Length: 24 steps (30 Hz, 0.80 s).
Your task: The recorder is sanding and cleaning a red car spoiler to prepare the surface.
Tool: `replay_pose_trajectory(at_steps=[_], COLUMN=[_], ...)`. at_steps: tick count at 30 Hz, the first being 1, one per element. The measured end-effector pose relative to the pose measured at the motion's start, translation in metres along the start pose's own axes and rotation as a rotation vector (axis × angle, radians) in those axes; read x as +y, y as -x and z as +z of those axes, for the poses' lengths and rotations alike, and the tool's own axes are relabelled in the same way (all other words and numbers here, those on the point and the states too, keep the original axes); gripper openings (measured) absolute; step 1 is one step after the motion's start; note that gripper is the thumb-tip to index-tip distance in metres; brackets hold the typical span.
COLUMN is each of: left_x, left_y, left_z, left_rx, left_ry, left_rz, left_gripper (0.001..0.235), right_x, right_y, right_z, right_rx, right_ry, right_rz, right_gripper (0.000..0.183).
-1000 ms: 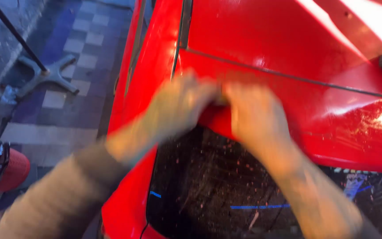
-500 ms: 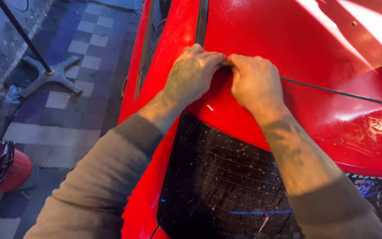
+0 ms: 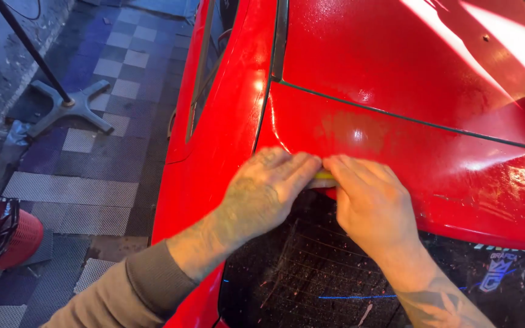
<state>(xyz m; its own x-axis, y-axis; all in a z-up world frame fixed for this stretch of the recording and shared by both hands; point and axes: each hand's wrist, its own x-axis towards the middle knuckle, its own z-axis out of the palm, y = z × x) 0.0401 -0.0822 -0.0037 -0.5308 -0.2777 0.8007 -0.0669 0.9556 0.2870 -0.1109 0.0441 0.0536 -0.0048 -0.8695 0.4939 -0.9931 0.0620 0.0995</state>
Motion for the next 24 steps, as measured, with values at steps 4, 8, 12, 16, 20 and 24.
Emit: replay_pose_trajectory(at_steps=[4, 8, 12, 16, 20, 24], left_x=[-0.007, -0.004, 0.068, 0.042, 0.020, 0.067], left_y=[-0.017, -0.017, 0.022, -0.025, -0.073, -0.031], left_z=[0.017, 0.029, -0.009, 0.028, 0.066, 0.037], left_rx=[-0.004, -0.041, -0.099, -0.182, -0.135, -0.194], left_ry=[-0.049, -0.040, 0.043, 0.132, -0.003, -0.003], left_rz=[0.097, 0.057, 0.088, 0.104, 0.074, 0.129], left_gripper=[0.022, 0.018, 0.028, 0.017, 0.017, 0.023], right_x=[0.017, 0.023, -0.012, 0.040, 0.077, 0.048], right_y=[-0.001, 0.004, 0.072, 0.053, 0.011, 0.065], right_z=[0.005, 0.005, -0.039, -0.019, -0.012, -0.044], right_rx=[0.156, -0.047, 0.097, 0.035, 0.078, -0.068], right_ry=[-0.106, -0.027, -0.101, -0.056, -0.096, -0.122], right_rz=[-0.104, 0.072, -0.010, 0.084, 0.069, 0.154], right_gripper=[0.027, 0.021, 0.034, 0.032, 0.023, 0.019])
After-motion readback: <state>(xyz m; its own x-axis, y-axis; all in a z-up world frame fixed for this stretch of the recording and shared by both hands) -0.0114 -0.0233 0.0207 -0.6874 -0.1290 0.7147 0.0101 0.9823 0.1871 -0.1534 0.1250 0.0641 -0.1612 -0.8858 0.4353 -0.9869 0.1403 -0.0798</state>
